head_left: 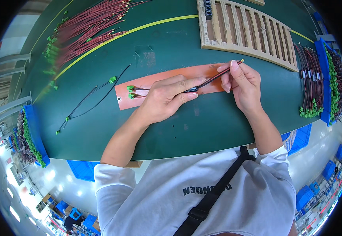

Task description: The person assembles electrical wires by inserting a black cylindrical component onto the ends of red and black wires. They then place the assembled wires into a wooden slatted rack on the table.

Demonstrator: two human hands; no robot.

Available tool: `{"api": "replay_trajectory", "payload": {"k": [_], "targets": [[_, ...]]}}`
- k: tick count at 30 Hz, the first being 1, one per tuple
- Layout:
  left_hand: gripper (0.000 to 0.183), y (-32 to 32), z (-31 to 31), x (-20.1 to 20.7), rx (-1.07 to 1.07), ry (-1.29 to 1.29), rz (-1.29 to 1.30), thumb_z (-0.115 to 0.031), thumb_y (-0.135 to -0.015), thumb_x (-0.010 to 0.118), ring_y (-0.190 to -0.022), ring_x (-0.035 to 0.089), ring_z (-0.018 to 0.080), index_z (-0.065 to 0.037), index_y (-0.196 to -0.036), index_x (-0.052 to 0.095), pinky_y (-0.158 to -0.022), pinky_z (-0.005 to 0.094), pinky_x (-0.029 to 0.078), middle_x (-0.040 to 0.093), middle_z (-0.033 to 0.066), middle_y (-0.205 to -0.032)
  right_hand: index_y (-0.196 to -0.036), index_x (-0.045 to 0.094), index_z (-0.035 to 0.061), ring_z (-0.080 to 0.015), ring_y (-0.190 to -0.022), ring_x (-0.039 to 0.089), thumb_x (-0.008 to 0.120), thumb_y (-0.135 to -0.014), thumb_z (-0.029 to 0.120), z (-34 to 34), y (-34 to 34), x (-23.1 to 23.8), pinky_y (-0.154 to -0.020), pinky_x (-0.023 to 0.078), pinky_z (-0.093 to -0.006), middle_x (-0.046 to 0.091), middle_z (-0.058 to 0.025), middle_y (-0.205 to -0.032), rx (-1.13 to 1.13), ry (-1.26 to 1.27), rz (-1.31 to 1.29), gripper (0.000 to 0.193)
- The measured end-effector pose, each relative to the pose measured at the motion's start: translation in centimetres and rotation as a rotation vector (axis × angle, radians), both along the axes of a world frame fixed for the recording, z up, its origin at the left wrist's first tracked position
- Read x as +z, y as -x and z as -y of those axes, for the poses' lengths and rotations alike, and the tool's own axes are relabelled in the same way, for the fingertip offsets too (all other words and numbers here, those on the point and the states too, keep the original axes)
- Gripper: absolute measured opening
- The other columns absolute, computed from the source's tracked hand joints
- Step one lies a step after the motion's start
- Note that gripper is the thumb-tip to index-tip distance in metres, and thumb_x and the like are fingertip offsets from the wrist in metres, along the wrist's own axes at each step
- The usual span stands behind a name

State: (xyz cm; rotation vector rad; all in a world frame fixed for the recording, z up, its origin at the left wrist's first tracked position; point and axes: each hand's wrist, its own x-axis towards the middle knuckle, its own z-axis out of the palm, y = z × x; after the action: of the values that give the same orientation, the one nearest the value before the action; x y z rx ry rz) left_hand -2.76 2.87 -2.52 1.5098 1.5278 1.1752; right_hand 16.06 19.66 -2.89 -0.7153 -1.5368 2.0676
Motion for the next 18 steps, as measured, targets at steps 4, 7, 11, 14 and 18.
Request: {"api": "replay_trajectory", "payload": {"k": [4, 7, 11, 14, 18], "targets": [[0.042, -0.2, -0.2, -0.4, 0.028, -0.053, -0.038, -0.008, -0.092, 0.072, -0.079, 0.062, 0.0196, -0.002, -0.133, 0.066, -0.075, 0.0306, 0.050, 0.070, 0.0095, -0.096, -0.101, 0.072, -0.0029, -0.0090, -0.058, 0.049, 0.055, -0.108, 0.032, 0.2, 0.2, 0.2, -0.055, 0.038, -0.0246, 0.058, -0.0016, -0.069, -0.048, 0.048, -0.026, 0.039], [0.041, -0.2, -0.2, 0.7, 0.106, 0.048, -0.047, -0.009, -0.092, 0.074, -0.076, 0.064, 0.0188, -0.001, -0.131, 0.066, -0.072, 0.0315, 0.051, 0.069, 0.0104, -0.092, -0.104, 0.070, -0.0044, -0.0095, -0.059, 0.049, 0.056, -0.107, 0.031, 0.0, 0.4, 0.2, -0.056, 0.040, -0.0252, 0.057, -0.0016, -0.070, -0.076, 0.111, -0.083, 0.038], [0.031, -0.8, -0.4, 0.0, 0.304, -0.102, -0.308, -0.011, -0.088, 0.077, -0.072, 0.067, 0.0207, 0.002, -0.116, 0.071, -0.066, 0.0331, 0.053, 0.071, 0.0114, -0.089, -0.112, 0.068, -0.0057, -0.0096, -0.066, 0.052, 0.058, -0.107, 0.027, -0.2, 0.5, -0.5, -0.062, 0.046, -0.0258, 0.059, -0.0016, -0.077, -0.056, 0.098, -0.155, 0.035], [0.024, -0.6, -0.4, 0.8, 0.360, -0.201, -0.468, -0.012, -0.086, 0.080, -0.070, 0.069, 0.0231, 0.001, -0.106, 0.072, -0.062, 0.0342, 0.054, 0.072, 0.0113, -0.085, -0.121, 0.065, -0.0057, -0.0093, -0.073, 0.057, 0.058, -0.106, 0.021, 0.4, 1.1, 0.2, -0.068, 0.052, -0.0256, 0.063, -0.0025, -0.085, 0.047, -0.021, -0.090, 0.031], [0.021, -1.4, 0.1, 2.5, 0.412, -0.331, -0.522, -0.010, -0.085, 0.080, -0.069, 0.069, 0.0240, 0.000, -0.101, 0.073, -0.061, 0.0337, 0.054, 0.072, 0.0108, -0.084, -0.129, 0.064, -0.0023, -0.0081, -0.081, 0.062, 0.061, -0.103, 0.013, 3.4, 2.3, 2.0, -0.075, 0.055, -0.0240, 0.068, -0.0043, -0.101, 0.212, 0.044, -0.101, 0.030]]}}
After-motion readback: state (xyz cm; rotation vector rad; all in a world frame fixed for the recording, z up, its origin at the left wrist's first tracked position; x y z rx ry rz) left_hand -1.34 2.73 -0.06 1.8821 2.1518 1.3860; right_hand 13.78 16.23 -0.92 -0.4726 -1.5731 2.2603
